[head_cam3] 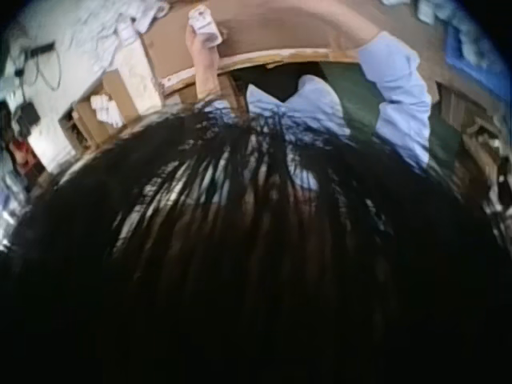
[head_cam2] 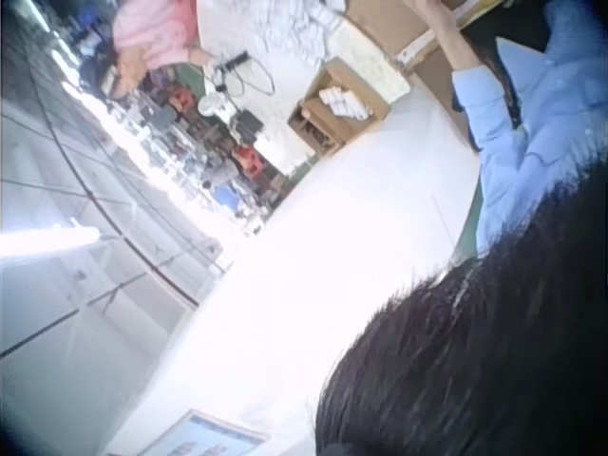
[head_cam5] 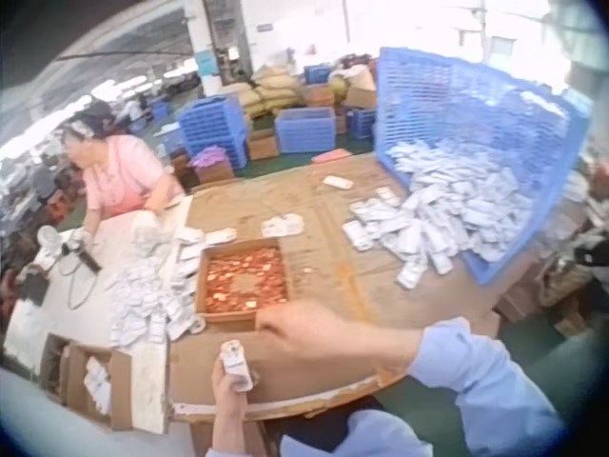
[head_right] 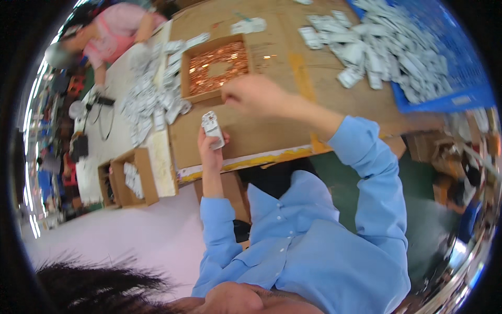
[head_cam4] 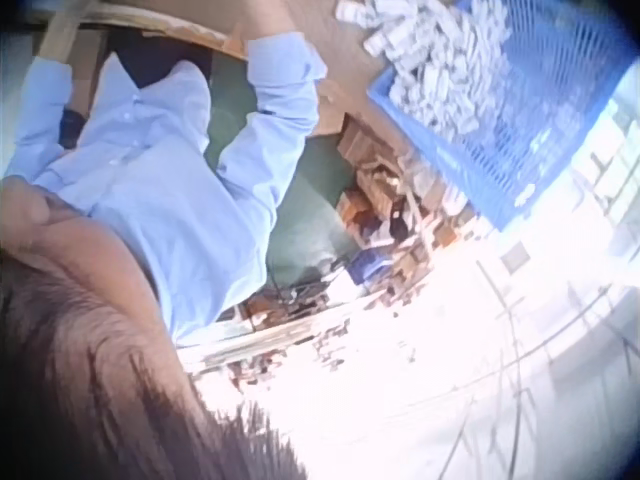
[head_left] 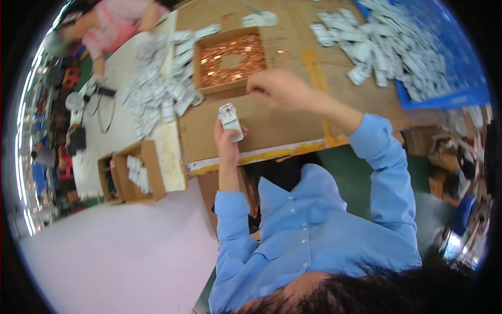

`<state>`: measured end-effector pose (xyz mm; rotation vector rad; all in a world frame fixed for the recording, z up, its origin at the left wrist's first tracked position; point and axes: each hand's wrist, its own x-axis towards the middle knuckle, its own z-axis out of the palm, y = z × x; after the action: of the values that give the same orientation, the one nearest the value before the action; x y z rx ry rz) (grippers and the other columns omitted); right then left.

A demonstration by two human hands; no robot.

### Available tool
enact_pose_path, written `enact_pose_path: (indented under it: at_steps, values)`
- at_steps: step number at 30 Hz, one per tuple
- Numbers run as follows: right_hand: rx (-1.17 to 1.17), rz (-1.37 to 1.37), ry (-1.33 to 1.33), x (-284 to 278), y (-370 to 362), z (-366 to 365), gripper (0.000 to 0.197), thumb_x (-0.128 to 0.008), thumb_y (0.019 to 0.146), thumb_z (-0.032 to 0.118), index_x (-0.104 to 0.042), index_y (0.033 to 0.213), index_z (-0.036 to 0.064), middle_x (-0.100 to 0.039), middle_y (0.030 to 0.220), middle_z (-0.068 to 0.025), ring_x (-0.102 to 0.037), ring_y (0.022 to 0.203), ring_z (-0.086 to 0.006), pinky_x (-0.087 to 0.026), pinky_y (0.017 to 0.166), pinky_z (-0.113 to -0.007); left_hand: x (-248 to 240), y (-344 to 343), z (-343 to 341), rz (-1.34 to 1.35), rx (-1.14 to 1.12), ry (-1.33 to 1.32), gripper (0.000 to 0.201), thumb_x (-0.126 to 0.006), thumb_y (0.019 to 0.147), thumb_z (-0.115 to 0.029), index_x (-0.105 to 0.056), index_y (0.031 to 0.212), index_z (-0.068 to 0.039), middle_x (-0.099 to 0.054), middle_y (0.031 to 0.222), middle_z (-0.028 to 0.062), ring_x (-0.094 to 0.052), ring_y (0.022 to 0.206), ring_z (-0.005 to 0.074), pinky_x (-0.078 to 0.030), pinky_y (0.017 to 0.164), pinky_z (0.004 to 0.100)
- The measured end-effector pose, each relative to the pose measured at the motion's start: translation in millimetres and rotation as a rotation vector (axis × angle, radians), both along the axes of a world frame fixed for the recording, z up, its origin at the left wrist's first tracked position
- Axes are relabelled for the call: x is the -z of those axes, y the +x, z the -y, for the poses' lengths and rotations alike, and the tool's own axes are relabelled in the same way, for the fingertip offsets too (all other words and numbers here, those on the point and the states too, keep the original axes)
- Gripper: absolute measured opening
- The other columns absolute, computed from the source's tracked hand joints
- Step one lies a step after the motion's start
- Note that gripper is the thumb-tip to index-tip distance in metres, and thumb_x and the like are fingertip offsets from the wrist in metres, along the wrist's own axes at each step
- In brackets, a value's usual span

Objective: Assembling small metal components into white plastic electrical switch or socket housings.

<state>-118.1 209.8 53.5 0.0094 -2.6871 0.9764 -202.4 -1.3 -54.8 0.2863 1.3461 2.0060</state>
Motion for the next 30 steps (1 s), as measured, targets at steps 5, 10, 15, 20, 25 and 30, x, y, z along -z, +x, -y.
enact_pose_path:
  at_steps: [5,10,15,20,25,30]
  values:
    - [0.132,0.031,-0.097,-8.5,95.6,34.0,0.01,-0.064,0.086,0.013,-0.063,0.092,0.0063,-0.065,0.082,-0.0112,-0.064,0.072,-0.0304,-0.05,0.063,-0.038,-30.8,69.2,-23.3,0.118,0.287,0.082,0.062,-0.048,0.067,-0.003,-0.039,0.129,-0.004,-0.059,0.106,0.0135,-0.065,0.078,0.0239,-0.055,0.064,0.0333]
    - [0.366,0.011,-0.106,-5.5,166.5,37.2,0.008,-0.066,0.085,0.009,-0.064,0.092,0.0045,-0.065,0.078,-0.0102,-0.064,0.065,-0.0248,-0.05,0.057,-0.034,-55.4,135.2,-41.9,-0.041,0.464,0.015,0.076,-0.047,0.073,0.007,-0.028,0.144,-0.011,-0.055,0.115,0.0109,-0.062,0.083,0.0185,-0.054,0.07,0.0294]
    - [0.391,0.009,-0.1,-6.3,204.5,43.6,0.008,-0.067,0.084,0.007,-0.064,0.091,0.0051,-0.065,0.076,-0.0092,-0.063,0.063,-0.0238,-0.048,0.055,-0.034,-66.9,172.7,-44.0,-0.136,0.537,-0.013,0.077,-0.048,0.076,0.008,-0.023,0.147,-0.01,-0.052,0.117,0.0095,-0.059,0.089,0.0159,-0.051,0.075,0.0283]
    - [0.415,-0.03,-0.009,-6.1,219.2,51.5,0.007,-0.062,0.084,0.012,-0.063,0.087,0.0064,-0.065,0.077,-0.0099,-0.064,0.071,-0.0317,-0.049,0.06,-0.041,-70.0,196.5,-42.6,-0.289,0.516,-0.045,0.074,-0.049,0.078,0.007,-0.024,0.147,-0.006,-0.054,0.119,0.011,-0.058,0.1,0.0202,-0.048,0.085,0.0288]
    - [0.422,-0.079,0.032,0.7,224.9,52.6,0.008,-0.068,0.081,0.008,-0.064,0.087,0.0054,-0.064,0.075,-0.0098,-0.064,0.067,-0.025,-0.048,0.058,-0.036,-73.9,205.3,-40.0,-0.484,0.485,-0.078,0.069,-0.05,0.08,0.005,-0.027,0.144,-0.002,-0.056,0.12,0.0144,-0.057,0.108,0.0246,-0.045,0.093,0.031]
    - [0.568,-0.06,-0.256,-5.4,228.2,58.0,0.021,-0.074,0.081,0.011,-0.059,0.096,0.0058,-0.058,0.076,-0.0055,-0.055,0.062,-0.017,-0.045,0.056,-0.029,-74.5,210.0,-37.8,-0.48,0.452,-0.049,0.061,-0.049,0.082,0.004,-0.032,0.141,-0.001,-0.058,0.116,0.0139,-0.06,0.097,0.0206,-0.049,0.087,0.0305]
